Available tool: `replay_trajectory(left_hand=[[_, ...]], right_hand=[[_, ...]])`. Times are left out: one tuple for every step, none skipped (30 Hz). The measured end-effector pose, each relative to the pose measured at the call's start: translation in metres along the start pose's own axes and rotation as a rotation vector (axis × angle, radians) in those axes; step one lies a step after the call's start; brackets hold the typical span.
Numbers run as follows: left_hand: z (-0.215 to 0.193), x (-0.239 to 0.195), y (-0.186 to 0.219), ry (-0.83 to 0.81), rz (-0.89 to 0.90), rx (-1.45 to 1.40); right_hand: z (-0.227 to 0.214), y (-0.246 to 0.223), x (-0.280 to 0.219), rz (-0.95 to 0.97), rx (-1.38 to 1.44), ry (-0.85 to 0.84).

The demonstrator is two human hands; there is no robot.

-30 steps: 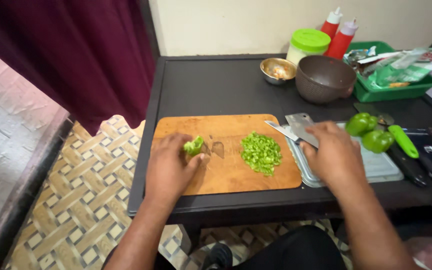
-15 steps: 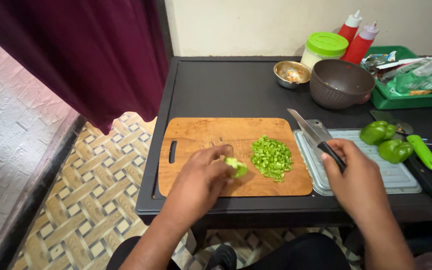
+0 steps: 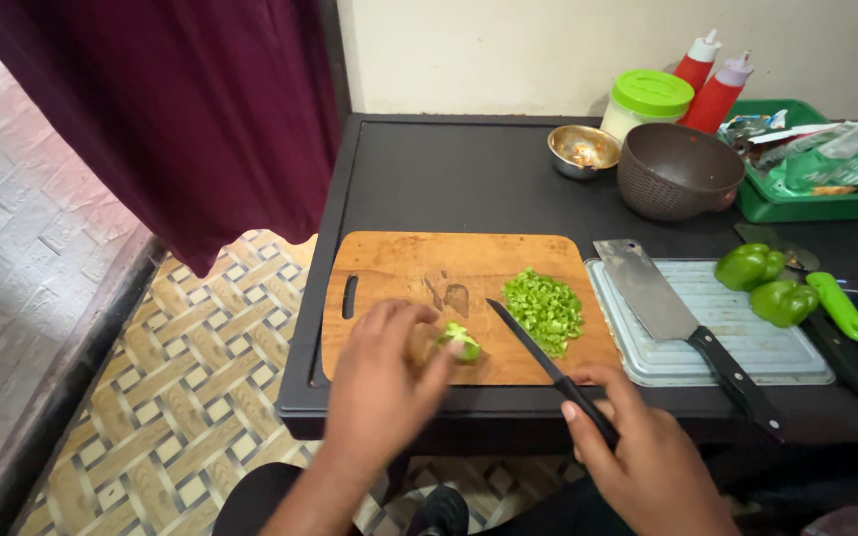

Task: The person sits on the floor and uses a knife to chop a green bell pepper on a wooden cutting board. They slice the pepper into small pieces, accumulating a pile of diced vegetables on the board.

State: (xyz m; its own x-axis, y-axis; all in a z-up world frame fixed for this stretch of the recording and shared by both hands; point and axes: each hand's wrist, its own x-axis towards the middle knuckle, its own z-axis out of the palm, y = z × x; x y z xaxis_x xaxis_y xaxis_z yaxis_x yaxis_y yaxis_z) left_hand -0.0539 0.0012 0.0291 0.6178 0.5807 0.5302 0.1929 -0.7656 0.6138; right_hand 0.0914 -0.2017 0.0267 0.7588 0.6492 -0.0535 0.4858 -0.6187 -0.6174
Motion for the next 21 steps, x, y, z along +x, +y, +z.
replay_trajectory(left_hand=[[0.005, -0.002, 0.007, -0.009, -0.019, 0.028], [0.011, -0.006, 0.013, -0.019, -0.042, 0.056], [0.013, -0.009, 0.015, -0.029, -0.066, 0.084], [0.014, -0.01, 0.014, -0.025, -0.043, 0.095], [0.016, -0.009, 0.011, -0.02, -0.02, 0.107], [0.019, -0.009, 0.009, -0.019, 0.003, 0.118], [0.02, -0.009, 0.004, -0.037, 0.028, 0.113], [0.019, -0.008, -0.002, -0.054, 0.055, 0.108], [0.017, -0.008, -0.007, -0.072, 0.083, 0.103], [0.015, -0.008, -0.012, -0.069, 0.126, 0.085], [0.013, -0.007, -0.016, -0.066, 0.17, 0.067], [0.011, -0.007, -0.019, -0.064, 0.211, 0.05], [0.01, -0.006, -0.022, -0.085, 0.218, 0.04], [0.009, -0.005, -0.024, -0.105, 0.226, 0.029], [0.008, -0.004, -0.026, -0.124, 0.234, 0.019], [0.008, -0.004, -0.026, -0.129, 0.23, 0.027], [0.008, -0.004, -0.026, -0.134, 0.226, 0.035], [0.008, -0.004, -0.027, -0.139, 0.223, 0.044], [0.008, -0.003, -0.027, -0.123, 0.227, 0.054], [0.009, -0.003, -0.027, -0.111, 0.229, 0.061], [0.008, -0.004, -0.026, -0.098, 0.231, 0.068]], right_hand=[[0.001, -0.004, 0.0, 0.012, -0.006, 0.018], [0.001, -0.007, -0.001, -0.028, 0.019, 0.037], [0.001, -0.01, -0.001, -0.068, 0.045, 0.057], [0.001, -0.013, 0.0, -0.11, 0.071, 0.08], [0.0, -0.015, 0.001, -0.111, 0.06, 0.063], [-0.001, -0.016, 0.0, -0.109, 0.05, 0.046], [-0.001, -0.017, -0.001, -0.107, 0.039, 0.029], [-0.002, -0.018, -0.001, -0.11, -0.008, 0.016], [-0.002, -0.019, -0.001, -0.112, -0.055, 0.002], [-0.001, -0.021, -0.002, -0.115, -0.1, -0.015], [0.0, -0.023, -0.003, -0.119, -0.161, -0.013], [0.001, -0.024, -0.004, -0.122, -0.222, -0.015], [0.003, -0.026, -0.005, -0.126, -0.282, -0.016], [0.006, -0.027, -0.006, -0.161, -0.285, 0.01], [0.01, -0.029, -0.008, -0.196, -0.287, 0.035], [0.013, -0.03, -0.01, -0.233, -0.29, 0.063], [0.017, -0.032, -0.012, -0.197, -0.31, 0.042], [0.021, -0.033, -0.014, -0.16, -0.33, 0.023], [0.024, -0.033, -0.015, -0.123, -0.35, 0.005], [0.026, -0.033, -0.016, -0.121, -0.364, 0.003], [0.028, -0.032, -0.016, -0.119, -0.378, 0.001]])
